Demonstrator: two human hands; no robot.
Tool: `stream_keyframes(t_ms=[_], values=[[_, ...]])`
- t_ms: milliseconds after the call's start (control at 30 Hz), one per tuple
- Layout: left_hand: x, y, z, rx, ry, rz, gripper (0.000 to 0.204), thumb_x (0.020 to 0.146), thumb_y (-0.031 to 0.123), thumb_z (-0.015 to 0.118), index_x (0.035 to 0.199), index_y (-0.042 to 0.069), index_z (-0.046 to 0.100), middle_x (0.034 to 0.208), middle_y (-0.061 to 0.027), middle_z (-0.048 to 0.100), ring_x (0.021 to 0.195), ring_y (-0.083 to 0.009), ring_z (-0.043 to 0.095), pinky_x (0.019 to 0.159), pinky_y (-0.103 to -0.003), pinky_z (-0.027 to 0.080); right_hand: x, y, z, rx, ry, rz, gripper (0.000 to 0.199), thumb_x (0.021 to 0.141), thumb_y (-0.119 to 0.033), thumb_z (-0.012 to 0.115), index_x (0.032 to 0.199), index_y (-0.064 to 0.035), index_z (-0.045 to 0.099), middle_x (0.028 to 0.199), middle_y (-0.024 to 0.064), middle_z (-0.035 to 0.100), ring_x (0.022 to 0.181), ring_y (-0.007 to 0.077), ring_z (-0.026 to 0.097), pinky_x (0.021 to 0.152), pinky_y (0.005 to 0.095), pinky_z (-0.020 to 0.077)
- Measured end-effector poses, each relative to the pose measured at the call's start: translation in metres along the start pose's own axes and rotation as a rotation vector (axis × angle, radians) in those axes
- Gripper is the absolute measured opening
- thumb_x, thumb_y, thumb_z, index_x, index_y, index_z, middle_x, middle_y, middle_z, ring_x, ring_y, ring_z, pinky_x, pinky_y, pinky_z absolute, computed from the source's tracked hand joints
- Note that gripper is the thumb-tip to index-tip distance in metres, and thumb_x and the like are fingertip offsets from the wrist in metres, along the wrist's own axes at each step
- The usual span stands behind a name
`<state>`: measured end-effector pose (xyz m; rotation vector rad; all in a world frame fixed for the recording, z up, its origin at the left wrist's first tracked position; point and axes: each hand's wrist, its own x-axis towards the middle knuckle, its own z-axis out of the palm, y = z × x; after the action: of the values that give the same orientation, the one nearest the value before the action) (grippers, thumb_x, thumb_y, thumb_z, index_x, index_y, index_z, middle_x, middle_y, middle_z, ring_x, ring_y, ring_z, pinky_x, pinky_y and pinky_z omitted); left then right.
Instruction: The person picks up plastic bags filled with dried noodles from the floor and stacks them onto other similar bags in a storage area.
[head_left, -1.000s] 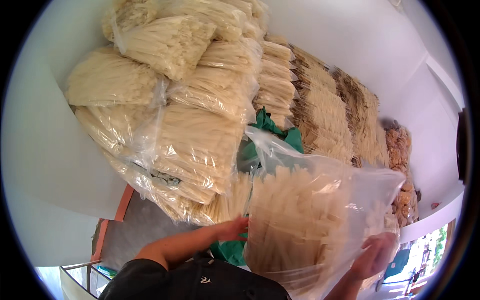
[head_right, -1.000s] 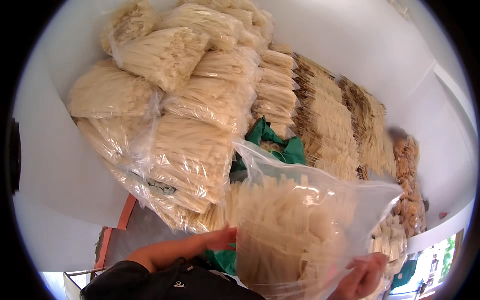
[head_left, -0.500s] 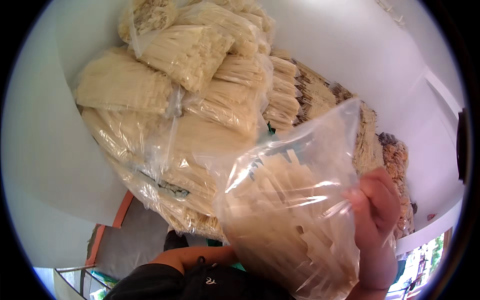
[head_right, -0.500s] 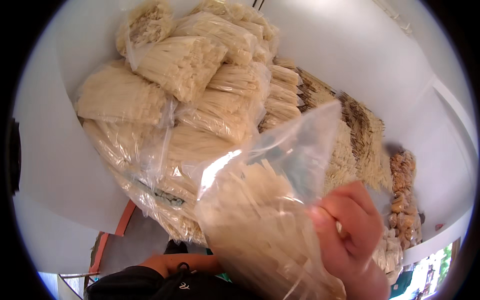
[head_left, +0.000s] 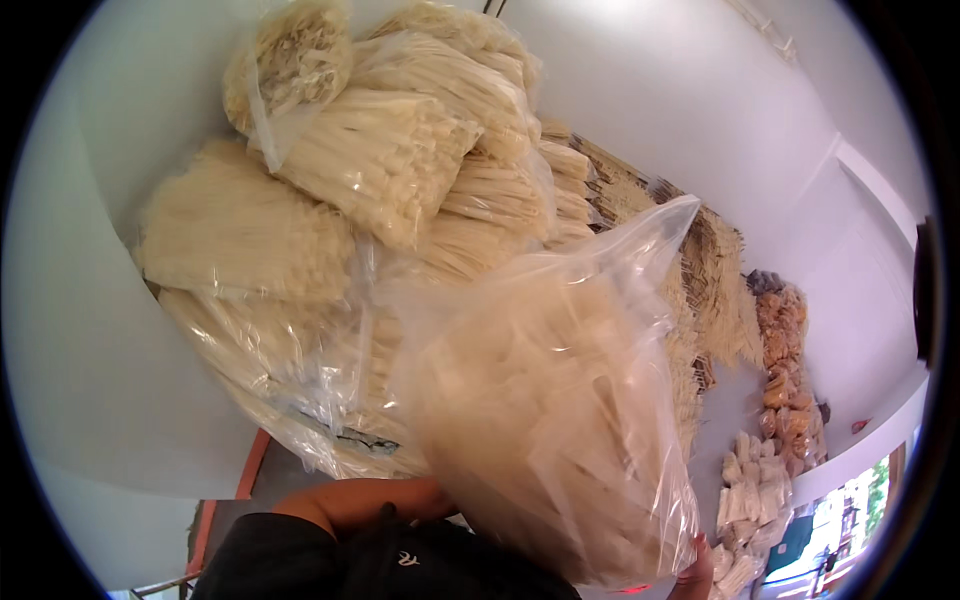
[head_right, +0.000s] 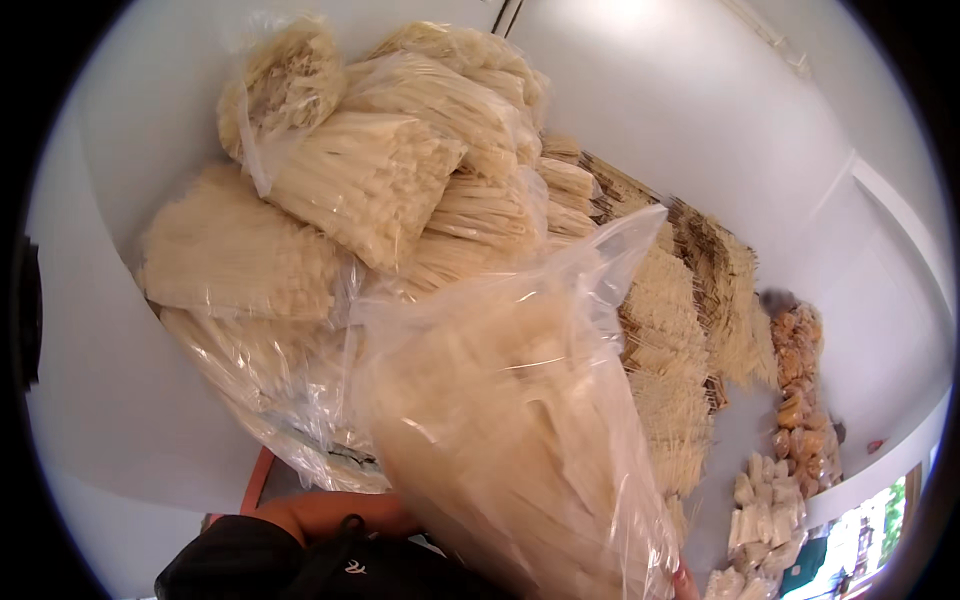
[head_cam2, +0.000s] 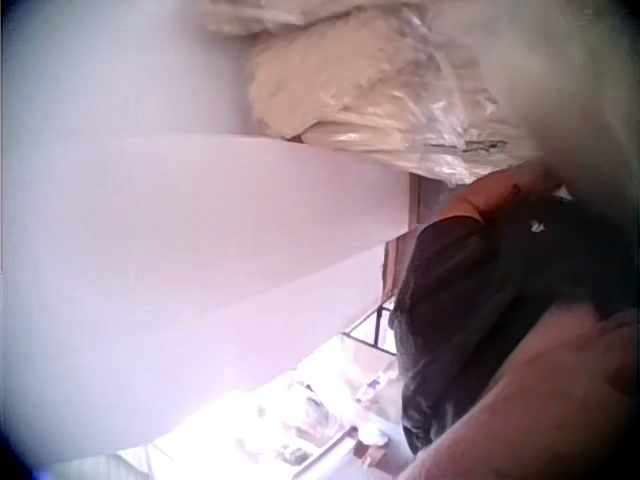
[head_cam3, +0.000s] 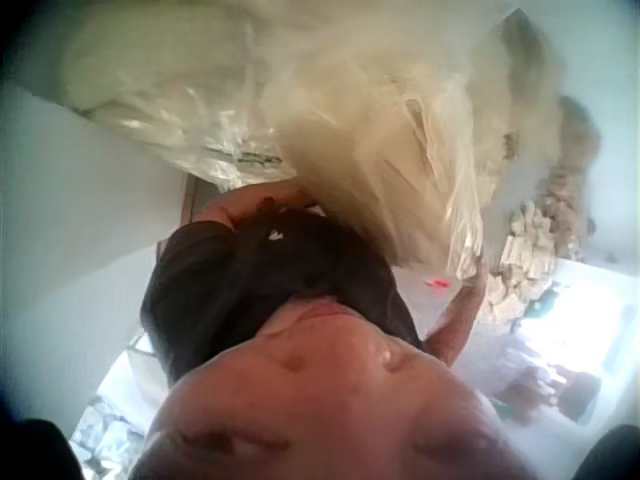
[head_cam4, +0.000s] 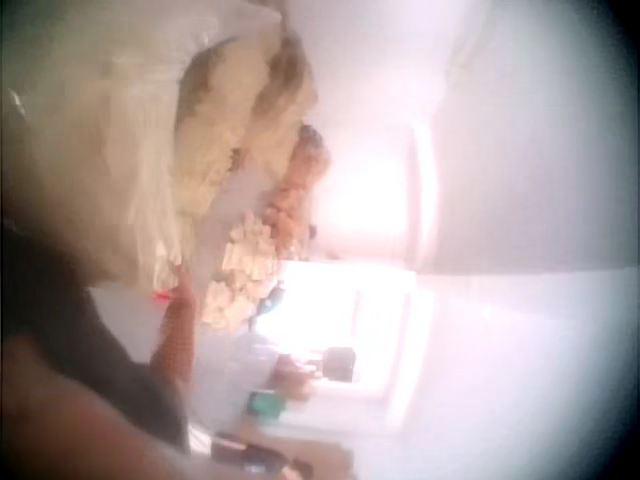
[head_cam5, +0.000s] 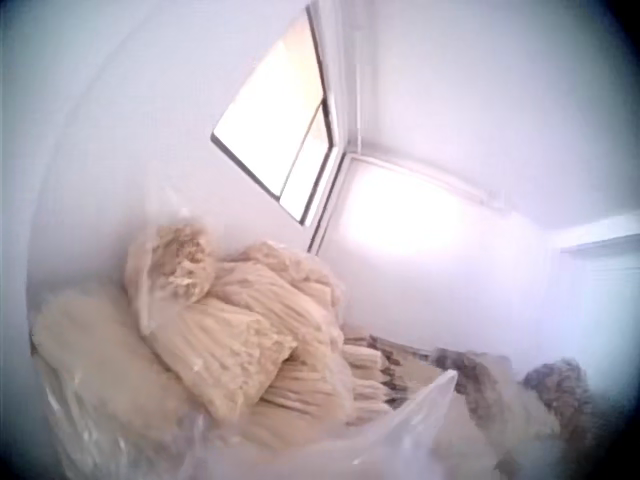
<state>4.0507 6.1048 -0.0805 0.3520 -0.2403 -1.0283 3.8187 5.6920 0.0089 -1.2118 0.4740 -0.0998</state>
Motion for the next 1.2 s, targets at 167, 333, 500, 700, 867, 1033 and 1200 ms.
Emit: stream_keyframes(t_ms=[167,333,500,700,867,1033,1200], values=[[-0.008,0.064,0.009,0.037,-0.006,0.064,0.045,0.091,0.037,0.045,0.118,0.003,0.054,0.112,-0.0149,0.059,0.096,-0.0250,0.060,0.081,-0.042,0.051,0.044,0.066,0.123,0.302,-0.080,-0.088,0.054,0.090,-0.036,0.050,0.132,-0.0054,0.038,0.126,0.0132,0.049,0.113,0.0300,0.049,0.098,0.0413,0.0401],[-0.007,0.167,0.043,0.044,-0.068,0.129,0.041,0.091,0.033,0.047,0.116,0.001,0.055,0.111,-0.0161,0.060,0.093,-0.0253,0.061,0.079,-0.042,0.053,0.076,0.052,0.224,0.367,-0.276,-0.194,0.050,0.091,-0.033,0.047,0.132,-0.0061,0.038,0.130,0.0117,0.046,0.116,0.0292,0.046,0.099,0.0419,0.0389],[-0.017,0.324,0.091,0.052,0.242,0.215,0.038,0.088,0.033,0.052,0.109,0.002,0.058,0.104,-0.0128,0.063,0.087,-0.0243,0.063,0.075,-0.042,0.054,0.142,-0.027,0.348,0.402,-0.604,-0.382,0.046,0.093,-0.030,0.045,0.132,-0.0069,0.038,0.133,0.0101,0.043,0.120,0.0284,0.043,0.100,0.0424,0.0378],[-0.124,0.525,0.145,0.409,0.565,1.159,0.042,0.089,0.031,0.050,0.115,-0.001,0.053,0.125,-0.0150,0.050,0.119,-0.0243,0.046,0.099,-0.042,0.038,0.307,-0.148,0.632,0.541,-1.052,-0.440,0.035,0.090,-0.022,0.049,0.119,-0.0022,0.046,0.119,0.0124,0.051,0.108,0.0266,0.048,0.093,0.0406,0.0429],[-0.126,0.535,0.133,1.865,0.778,1.610,0.052,0.087,0.038,0.051,0.135,0.019,0.040,0.146,-0.0080,0.024,0.136,-0.0245,0.019,0.108,-0.043,0.022,0.314,-0.120,0.773,0.346,-0.834,-0.070,0.082,0.087,-0.045,0.054,0.141,-0.0066,0.005,0.141,0.0268,0.005,0.120,0.0391,0.036,0.098,0.0467,0.0397],[-0.077,0.573,0.043,2.749,1.461,1.024,0.056,0.087,0.044,0.050,0.138,0.029,0.033,0.148,-0.0025,0.020,0.136,-0.0316,0.016,0.108,-0.049,0.019,0.287,-0.039,0.765,-0.118,-0.845,-0.252,0.071,0.089,-0.041,0.053,0.140,-0.0048,0.021,0.141,0.0183,0.027,0.114,0.0311,0.049,0.089,0.0366,0.0469],[-0.060,0.609,-0.002,2.954,1.514,1.077,0.058,0.087,0.039,0.050,0.140,0.027,0.029,0.146,-0.0063,0.023,0.134,-0.0318,0.021,0.108,-0.048,0.021,0.249,-0.017,0.616,-0.380,-0.717,-0.353,0.038,0.091,-0.022,0.054,0.124,-0.0049,0.049,0.117,0.0058,0.055,0.096,0.0133,0.057,0.077,0.0272,0.0487]])
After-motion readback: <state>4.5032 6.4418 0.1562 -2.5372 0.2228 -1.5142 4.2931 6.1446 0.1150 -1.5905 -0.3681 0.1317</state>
